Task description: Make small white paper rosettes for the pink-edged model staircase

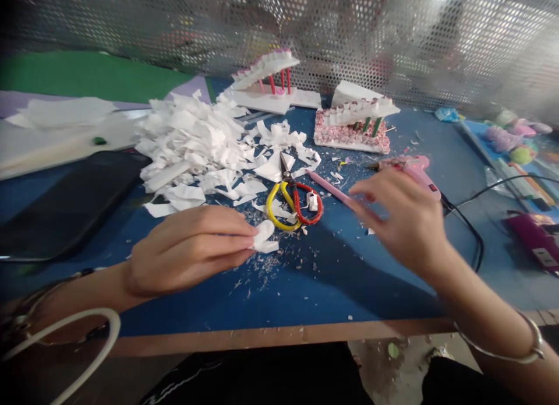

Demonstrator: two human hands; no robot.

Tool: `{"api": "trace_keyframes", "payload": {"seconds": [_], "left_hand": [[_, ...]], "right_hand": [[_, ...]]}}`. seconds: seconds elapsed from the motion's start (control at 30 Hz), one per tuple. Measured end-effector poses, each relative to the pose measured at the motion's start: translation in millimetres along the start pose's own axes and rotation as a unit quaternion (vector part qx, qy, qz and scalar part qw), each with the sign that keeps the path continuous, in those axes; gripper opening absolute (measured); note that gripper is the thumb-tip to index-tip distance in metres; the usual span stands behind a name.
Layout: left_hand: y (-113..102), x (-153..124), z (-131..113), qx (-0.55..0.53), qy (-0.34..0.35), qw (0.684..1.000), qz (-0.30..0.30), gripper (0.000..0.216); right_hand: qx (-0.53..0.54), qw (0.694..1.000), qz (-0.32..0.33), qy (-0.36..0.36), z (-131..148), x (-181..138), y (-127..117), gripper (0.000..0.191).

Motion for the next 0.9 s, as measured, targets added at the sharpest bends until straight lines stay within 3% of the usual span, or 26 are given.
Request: {"api": "trace_keyframes", "payload": {"seconds": [0.07, 0.17, 0.3, 0.6, 0.73, 0.9], "left_hand": [[0.8, -0.4, 5.8, -0.029, -0.04, 0.999, -0.016, 0.012], [0.8, -0.9, 10.4, -0.062, -0.077, 0.994, -0.036, 0.012], [3.6, -0.6, 13.9, -0.083, -0.109, 0.99, -0.031, 0.008], [8.3, -0.6, 12.6, -0.084, -0.102, 0.991, -0.019, 0.008], [13.6, 0.5, 15.5, -0.146, -0.116, 0.982, -0.007, 0.012], [22.4, -4.4, 27.9, -0.247, -0.187, 0.951, -0.015, 0.015]], "right_hand": [[0.126, 0.989, 0.026, -0.066, 47.0, 4.3, 8.5, 0.014], [0.215, 0.972, 0.032, -0.089, 76.4, 5.0, 18.9, 0.016], [0.241, 0.967, 0.036, -0.071, 74.7, 3.5, 28.3, 0.014], [0.248, 0.966, 0.046, -0.061, 73.4, 2.8, 29.7, 0.01], [0.262, 0.962, 0.058, -0.049, 72.5, 5.2, 32.2, 0.008], [0.29, 0.954, 0.078, -0.024, 69.6, 7.4, 36.8, 0.006]]}}
Point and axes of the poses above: each hand's wrist, its own x-axis towards the middle knuckle, its own y-axis out of the palm, z = x × y, the point moved 10 cm from there along x, towards the middle knuckle, and after that the axes turned 3 degrees about z, right-handed, at the moved point
